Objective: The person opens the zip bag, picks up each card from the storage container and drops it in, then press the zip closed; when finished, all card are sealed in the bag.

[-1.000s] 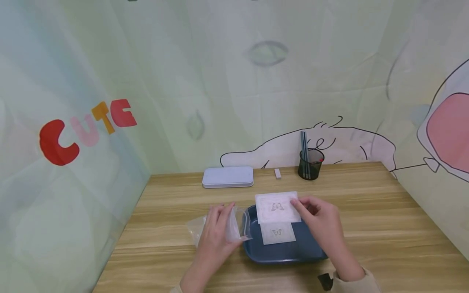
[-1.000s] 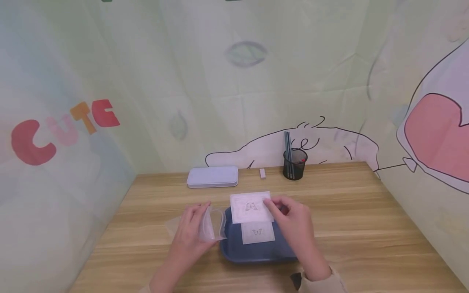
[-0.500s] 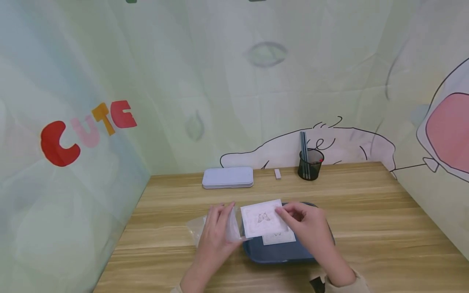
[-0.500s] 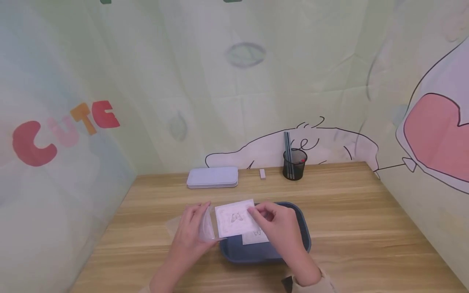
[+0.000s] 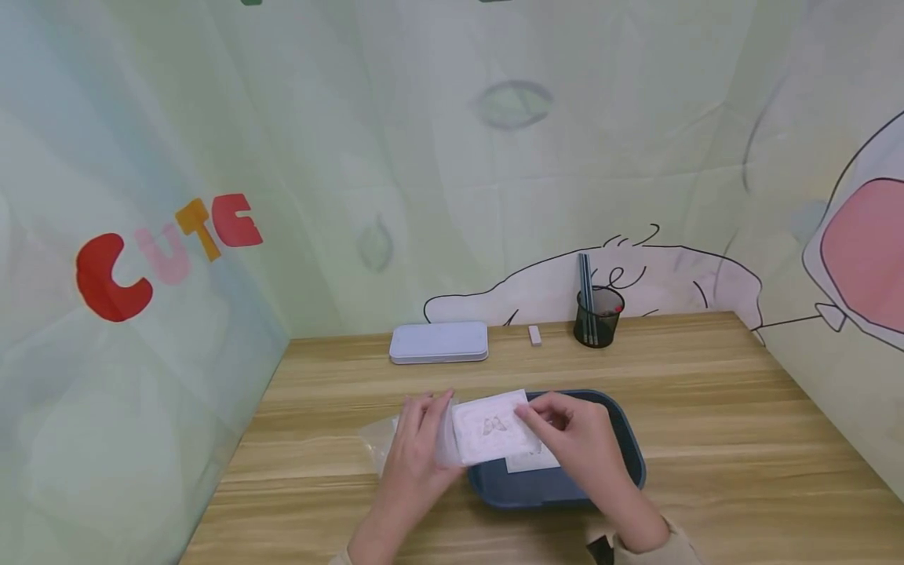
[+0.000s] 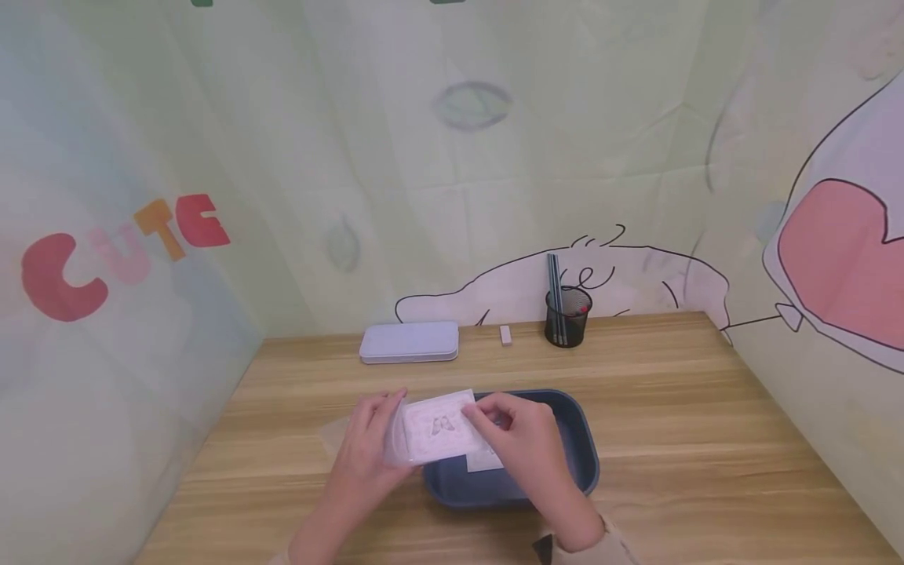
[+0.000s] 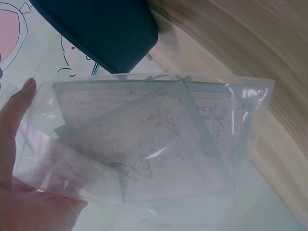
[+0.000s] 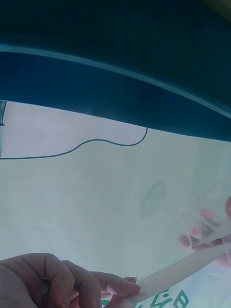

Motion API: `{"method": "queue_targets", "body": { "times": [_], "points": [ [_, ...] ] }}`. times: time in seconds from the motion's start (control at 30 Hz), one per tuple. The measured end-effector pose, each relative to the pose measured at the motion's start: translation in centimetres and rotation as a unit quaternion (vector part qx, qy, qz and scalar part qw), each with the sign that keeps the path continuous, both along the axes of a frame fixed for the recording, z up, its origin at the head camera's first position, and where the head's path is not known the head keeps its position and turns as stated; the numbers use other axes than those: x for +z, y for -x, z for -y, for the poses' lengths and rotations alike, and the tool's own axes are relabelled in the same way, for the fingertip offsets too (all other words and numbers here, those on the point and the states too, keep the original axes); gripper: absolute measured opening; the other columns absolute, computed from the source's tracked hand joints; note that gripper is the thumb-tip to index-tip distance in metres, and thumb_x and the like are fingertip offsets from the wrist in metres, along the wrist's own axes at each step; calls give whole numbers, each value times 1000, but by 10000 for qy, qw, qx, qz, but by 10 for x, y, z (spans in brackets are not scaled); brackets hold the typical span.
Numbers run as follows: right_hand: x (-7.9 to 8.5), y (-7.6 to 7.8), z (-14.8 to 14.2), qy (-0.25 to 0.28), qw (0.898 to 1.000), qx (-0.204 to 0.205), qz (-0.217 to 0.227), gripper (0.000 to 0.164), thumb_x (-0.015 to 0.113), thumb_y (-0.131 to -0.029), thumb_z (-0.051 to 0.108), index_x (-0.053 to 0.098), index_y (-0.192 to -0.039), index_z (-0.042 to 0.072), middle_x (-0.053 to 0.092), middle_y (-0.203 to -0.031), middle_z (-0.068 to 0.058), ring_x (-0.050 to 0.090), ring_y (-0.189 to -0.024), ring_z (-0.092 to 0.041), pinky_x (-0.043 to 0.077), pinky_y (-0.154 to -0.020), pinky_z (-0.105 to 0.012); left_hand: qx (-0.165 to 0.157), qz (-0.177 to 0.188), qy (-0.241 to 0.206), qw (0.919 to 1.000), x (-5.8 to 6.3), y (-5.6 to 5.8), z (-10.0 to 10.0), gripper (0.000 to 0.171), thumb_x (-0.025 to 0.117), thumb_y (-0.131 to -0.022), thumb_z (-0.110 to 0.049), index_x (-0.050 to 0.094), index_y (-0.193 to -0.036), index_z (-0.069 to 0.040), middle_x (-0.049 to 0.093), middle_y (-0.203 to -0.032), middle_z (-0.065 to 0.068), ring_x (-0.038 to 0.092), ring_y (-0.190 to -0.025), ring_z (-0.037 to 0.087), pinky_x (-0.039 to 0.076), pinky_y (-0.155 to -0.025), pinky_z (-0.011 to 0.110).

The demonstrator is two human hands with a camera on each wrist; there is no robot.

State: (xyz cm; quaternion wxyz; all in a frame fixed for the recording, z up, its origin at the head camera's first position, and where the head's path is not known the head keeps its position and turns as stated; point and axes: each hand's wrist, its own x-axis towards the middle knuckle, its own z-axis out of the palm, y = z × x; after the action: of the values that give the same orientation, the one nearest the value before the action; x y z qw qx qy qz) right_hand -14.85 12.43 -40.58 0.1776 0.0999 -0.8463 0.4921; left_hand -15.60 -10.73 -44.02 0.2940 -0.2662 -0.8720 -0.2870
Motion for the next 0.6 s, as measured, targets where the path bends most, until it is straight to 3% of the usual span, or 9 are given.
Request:
{"method": "queue_targets", "body": {
  "times": [0.33,0.6],
  "points": [
    [-1,0,10,-98,9998,142,-63,10,75,-82,34,73,-78,26,54,-57,17,45,-50,-7,35,-41,-22,30,-37,5,10000,0,0,-1,93,93,-48,-14,53,-131,-2,50,-119,10,46,-116,26,25,-113,44],
    [-3,4,21,-215,9993,316,-37,8,74,-84,35,73,-79,28,56,-60,20,46,-50,-7,37,-41,-22,-1,11,-14,10000,1,-2,-3,89,91,-53,-16,52,-132,-2,50,-119,11,46,-114,28,28,-111,50]
  ]
}}
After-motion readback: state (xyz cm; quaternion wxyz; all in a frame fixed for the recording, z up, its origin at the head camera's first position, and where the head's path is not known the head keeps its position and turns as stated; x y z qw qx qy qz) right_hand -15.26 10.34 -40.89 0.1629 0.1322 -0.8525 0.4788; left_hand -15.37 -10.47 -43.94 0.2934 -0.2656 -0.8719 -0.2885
